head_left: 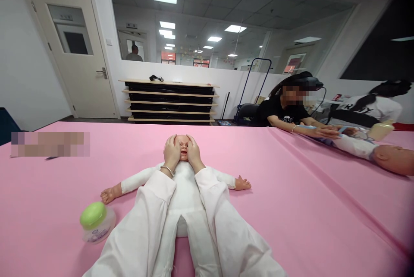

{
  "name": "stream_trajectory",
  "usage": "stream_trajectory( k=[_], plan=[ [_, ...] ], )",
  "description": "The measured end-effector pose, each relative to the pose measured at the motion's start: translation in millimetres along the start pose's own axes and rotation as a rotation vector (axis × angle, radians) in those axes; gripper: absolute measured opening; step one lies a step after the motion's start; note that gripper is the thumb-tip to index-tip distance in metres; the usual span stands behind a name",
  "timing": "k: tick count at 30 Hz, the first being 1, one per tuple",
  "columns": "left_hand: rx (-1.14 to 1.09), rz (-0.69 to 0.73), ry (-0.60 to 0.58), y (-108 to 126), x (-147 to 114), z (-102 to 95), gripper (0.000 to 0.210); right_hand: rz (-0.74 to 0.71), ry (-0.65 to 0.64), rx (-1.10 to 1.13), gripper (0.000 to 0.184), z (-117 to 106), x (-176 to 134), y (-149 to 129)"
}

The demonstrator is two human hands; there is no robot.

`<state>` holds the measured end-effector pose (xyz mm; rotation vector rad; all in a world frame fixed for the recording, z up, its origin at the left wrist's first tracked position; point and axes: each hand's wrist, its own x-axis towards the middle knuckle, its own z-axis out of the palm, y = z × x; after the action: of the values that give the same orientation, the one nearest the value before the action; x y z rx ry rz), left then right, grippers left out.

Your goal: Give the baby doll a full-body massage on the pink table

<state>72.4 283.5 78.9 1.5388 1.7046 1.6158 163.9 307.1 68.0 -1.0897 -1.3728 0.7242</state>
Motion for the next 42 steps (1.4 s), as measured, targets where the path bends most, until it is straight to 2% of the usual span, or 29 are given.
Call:
stream_trajectory(
  k=[10, 23, 34, 42],
  plan=[
    [0.037, 0.028, 0.004, 1.7, -4.2, -2.3, 0.040, -0.088, -0.022, -0.003, 0.042, -3.6, -5.3, -2.6],
    [0.004, -0.015, 0.002, 2.2, -1.3, -0.7, 0.035, 0.005, 0.013, -0.017, 0.040, -0.3, 0.4, 0.4],
    [0.027, 0.021, -0.001, 1.6, -3.6, -2.2, 0.039, -0.059, -0.011, 0.009, 0.041, -3.9, -4.9, -2.4],
    [0.064, 0.008, -0.021, 4.8, -4.3, -2.4, 0.040, -0.004, 0.009, 0.013, 0.037, -1.4, -1.6, -0.2]
  ],
)
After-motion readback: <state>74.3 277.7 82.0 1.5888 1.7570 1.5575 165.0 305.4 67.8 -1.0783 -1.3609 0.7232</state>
